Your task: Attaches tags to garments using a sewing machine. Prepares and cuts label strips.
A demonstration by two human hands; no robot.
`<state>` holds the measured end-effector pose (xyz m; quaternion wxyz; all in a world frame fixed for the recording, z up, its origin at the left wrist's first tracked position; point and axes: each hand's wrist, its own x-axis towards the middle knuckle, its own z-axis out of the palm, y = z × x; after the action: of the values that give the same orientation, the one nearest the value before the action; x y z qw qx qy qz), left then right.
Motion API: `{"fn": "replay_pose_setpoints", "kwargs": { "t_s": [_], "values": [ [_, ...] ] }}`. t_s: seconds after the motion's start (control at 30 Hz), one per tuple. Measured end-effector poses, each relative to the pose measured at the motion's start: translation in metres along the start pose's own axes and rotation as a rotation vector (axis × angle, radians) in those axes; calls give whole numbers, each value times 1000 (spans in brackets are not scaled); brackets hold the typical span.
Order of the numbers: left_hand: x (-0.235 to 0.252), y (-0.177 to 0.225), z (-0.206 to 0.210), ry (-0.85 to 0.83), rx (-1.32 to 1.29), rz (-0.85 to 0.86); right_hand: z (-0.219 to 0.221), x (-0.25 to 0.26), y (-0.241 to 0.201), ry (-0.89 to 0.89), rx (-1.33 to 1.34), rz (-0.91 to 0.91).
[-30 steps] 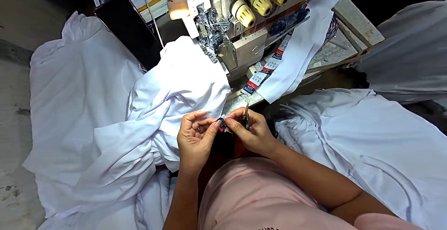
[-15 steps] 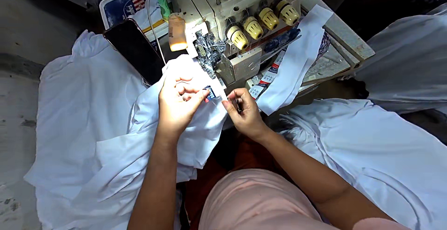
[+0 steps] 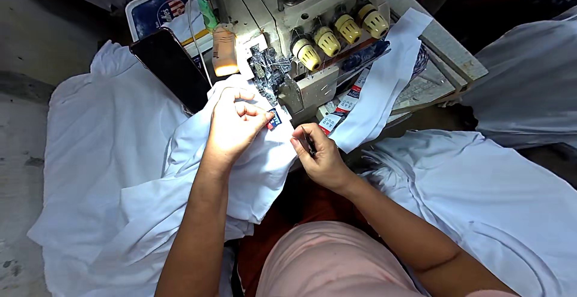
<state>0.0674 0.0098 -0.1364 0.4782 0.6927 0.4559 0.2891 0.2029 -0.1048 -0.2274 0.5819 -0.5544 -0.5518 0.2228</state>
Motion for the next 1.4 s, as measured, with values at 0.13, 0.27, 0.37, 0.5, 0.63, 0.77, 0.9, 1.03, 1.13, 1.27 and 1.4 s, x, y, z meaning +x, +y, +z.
{"fn": "replay_pose_setpoints", "kwargs": {
  "t_s": [0.13,0.27,0.37,0.5,0.63,0.77,0.9,1.03,1.13,1.27,1.4],
  "values": [
    [0,-2,-1,-5,-6,-7,0,1,-3,-4,-47,10],
    [1,-3,-1,-3,-26,-11,-1,3,-5,-29,-76,6],
    [1,-2,0,-4,-22,2,-6,8,-10,-125,-129,42],
    [-2,1,2,4,62,34,-11,15,-16,-225,-162,101],
    [-11,-9,7,79,490,398,-11,17,-19,-237,-160,118],
    [-29,-22,15,127,812,679,-10,17,-15,-212,-167,91],
    [-33,-37,21,167,876,758,-8,16,-13,-187,-180,74],
    [-32,-38,21,173,886,785,-7,15,-12,-152,-140,78],
    [-31,-37,19,157,875,784,-5,12,-12,-97,-86,109],
    [-28,-35,18,145,884,790,-2,10,-12,-44,-54,105],
    [-27,-35,18,164,902,793,-1,10,-12,-20,-47,86]
  ]
}}
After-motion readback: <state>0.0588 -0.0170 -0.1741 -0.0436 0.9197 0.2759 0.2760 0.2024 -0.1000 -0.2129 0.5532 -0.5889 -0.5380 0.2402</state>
